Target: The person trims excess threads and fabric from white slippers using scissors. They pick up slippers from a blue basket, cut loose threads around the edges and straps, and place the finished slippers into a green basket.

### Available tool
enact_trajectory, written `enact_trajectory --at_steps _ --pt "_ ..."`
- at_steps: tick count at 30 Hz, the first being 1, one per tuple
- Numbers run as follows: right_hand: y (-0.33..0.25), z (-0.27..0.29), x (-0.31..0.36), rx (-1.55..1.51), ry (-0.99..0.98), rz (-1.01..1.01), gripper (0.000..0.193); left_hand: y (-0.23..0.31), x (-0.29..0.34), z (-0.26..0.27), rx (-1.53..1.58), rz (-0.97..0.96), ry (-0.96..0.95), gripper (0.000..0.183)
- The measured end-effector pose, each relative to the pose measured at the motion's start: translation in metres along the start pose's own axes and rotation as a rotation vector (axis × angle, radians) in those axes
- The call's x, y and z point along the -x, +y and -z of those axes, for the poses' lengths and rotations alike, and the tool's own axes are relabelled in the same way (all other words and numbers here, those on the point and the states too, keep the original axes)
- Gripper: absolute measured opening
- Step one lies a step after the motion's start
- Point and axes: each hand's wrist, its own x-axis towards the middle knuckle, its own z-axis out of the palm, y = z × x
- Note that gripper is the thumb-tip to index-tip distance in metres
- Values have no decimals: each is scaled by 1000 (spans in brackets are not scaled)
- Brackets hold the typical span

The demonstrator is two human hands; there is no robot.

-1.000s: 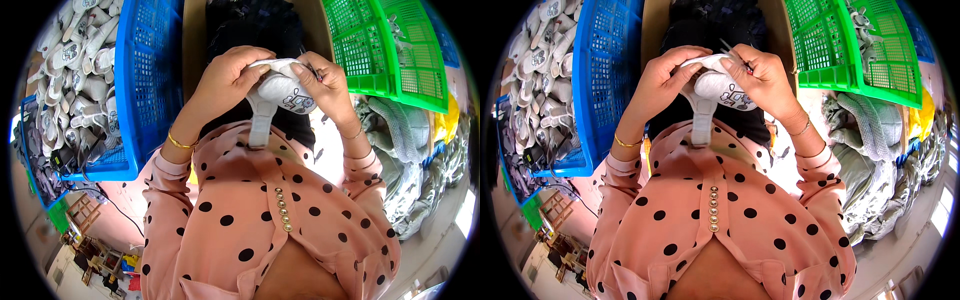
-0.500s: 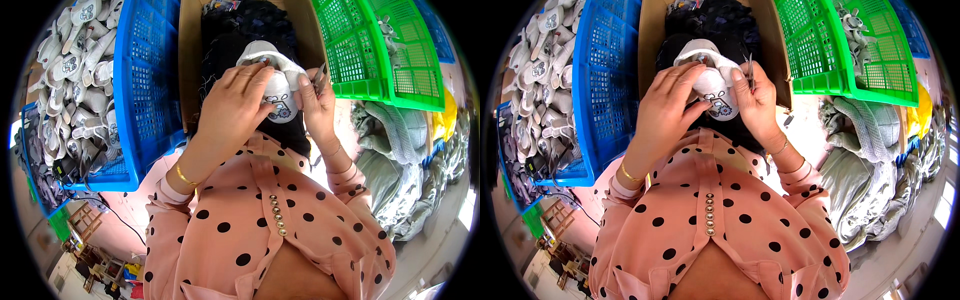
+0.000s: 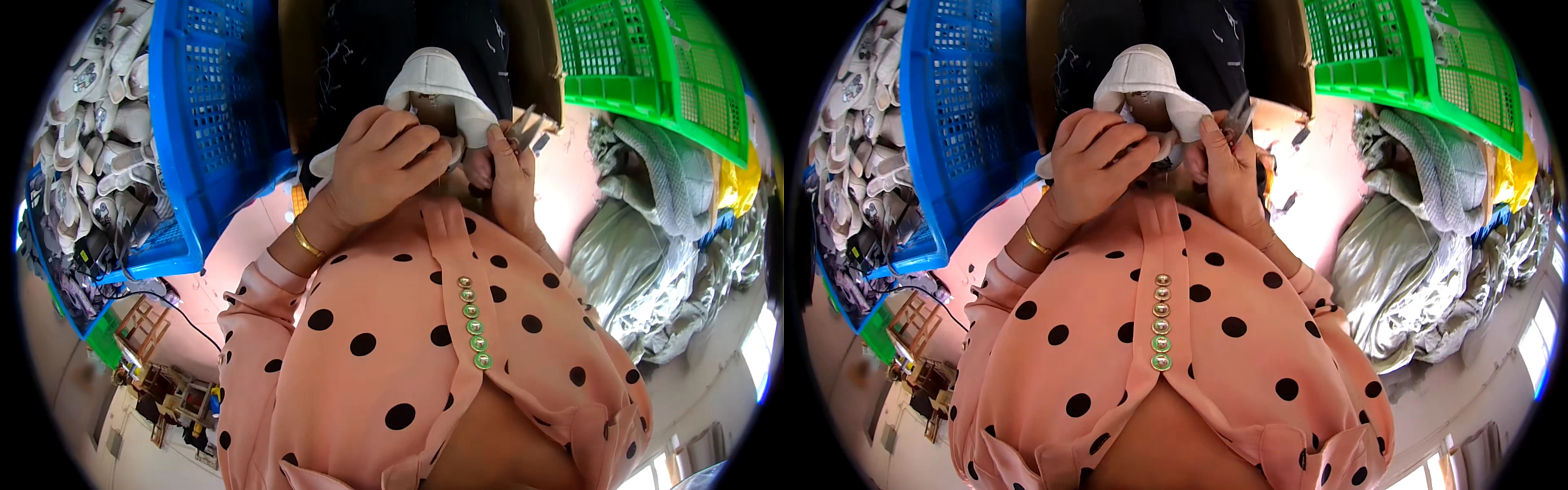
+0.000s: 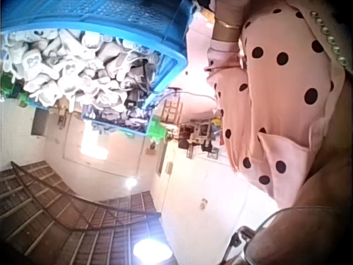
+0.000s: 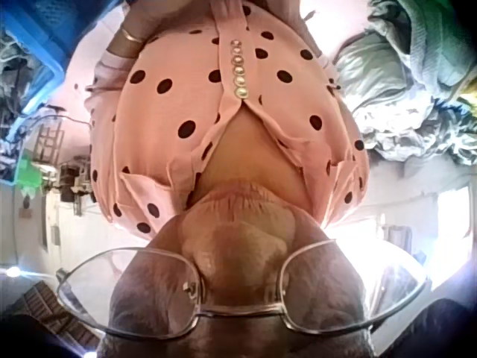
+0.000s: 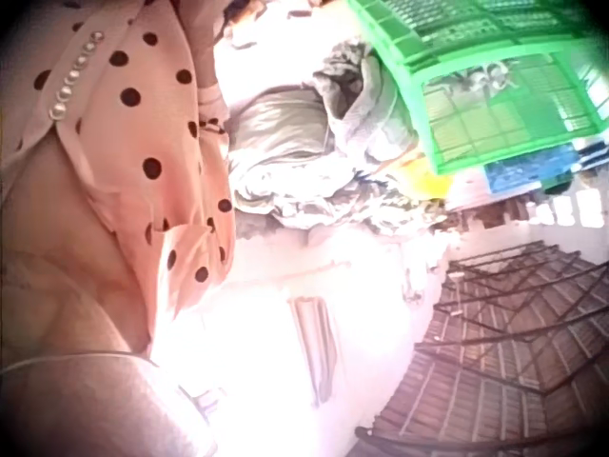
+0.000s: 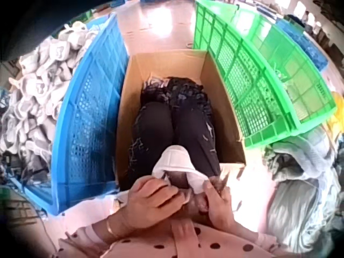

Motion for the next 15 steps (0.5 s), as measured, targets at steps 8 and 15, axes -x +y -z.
enact_trajectory --at_steps 8,15 --pt "-20 26 -33 1261 -76 487 23 6 2 -20 89 -67 -142 28" --pt "4 59 -47 1007 -88 375 25 15 25 -37 230 41 -186 32"
